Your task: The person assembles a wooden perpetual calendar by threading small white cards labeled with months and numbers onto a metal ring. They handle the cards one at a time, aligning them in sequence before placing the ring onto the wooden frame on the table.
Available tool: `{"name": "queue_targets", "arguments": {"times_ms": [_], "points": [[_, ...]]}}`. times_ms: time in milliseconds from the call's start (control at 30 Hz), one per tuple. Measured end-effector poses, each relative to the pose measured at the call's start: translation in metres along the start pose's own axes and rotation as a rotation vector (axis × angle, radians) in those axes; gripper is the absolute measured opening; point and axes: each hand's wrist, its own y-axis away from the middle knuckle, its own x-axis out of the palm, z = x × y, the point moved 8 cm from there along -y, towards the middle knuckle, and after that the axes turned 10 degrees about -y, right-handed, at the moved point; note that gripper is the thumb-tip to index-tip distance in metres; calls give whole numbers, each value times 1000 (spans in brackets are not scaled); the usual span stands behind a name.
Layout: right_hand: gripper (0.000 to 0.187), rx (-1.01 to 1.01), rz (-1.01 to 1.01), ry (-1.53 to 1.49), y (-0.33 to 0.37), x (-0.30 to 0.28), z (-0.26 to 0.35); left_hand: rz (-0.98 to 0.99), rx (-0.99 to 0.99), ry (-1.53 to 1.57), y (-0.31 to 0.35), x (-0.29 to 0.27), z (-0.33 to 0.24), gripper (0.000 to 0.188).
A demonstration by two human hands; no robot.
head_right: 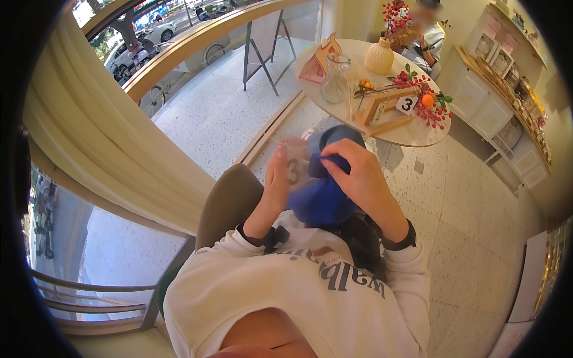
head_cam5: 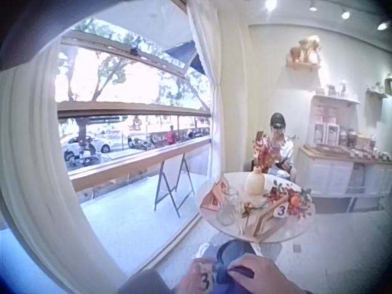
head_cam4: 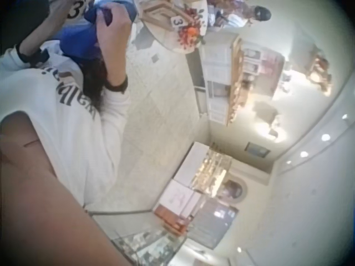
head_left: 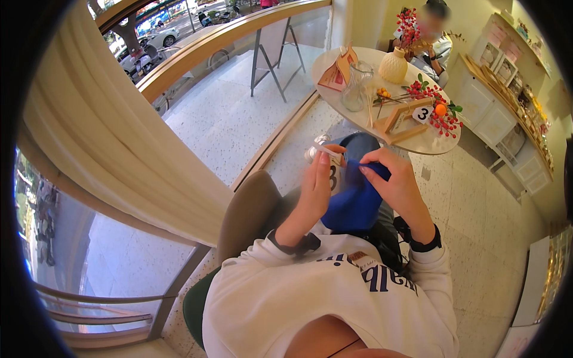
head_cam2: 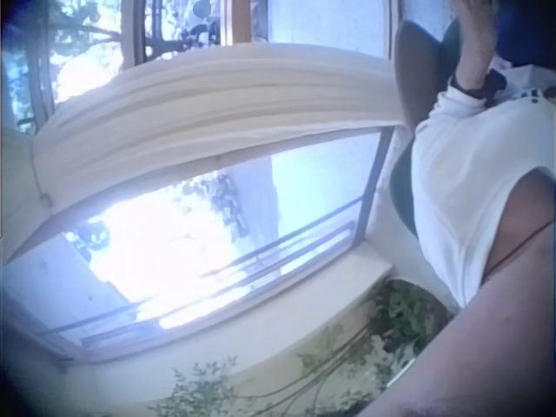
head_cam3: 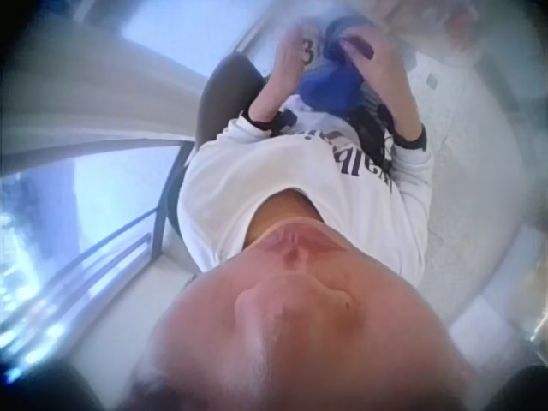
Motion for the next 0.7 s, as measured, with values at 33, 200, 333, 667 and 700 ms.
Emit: {"name": "queue_targets", "arguments": {"times_ms": [33, 200, 333, 667, 700], "points": [[17, -50, -6, 44, -2, 1, 6, 53, -40, -22, 2, 7, 2, 48], [18, -60, 22, -21, 2, 24, -5, 133, -151, -6, 9, 20, 10, 49], [18, -74, 74, -7, 9, 35, -10, 78, -63, 56, 4, 20, -2, 47], [19, -34, 29, -40, 8, 32, -10, 51, -40, -12, 3, 19, 5, 47], [19, -49, 38, -31, 10, 35, -11, 31, -10, 3, 2, 18, 5, 51]]}}
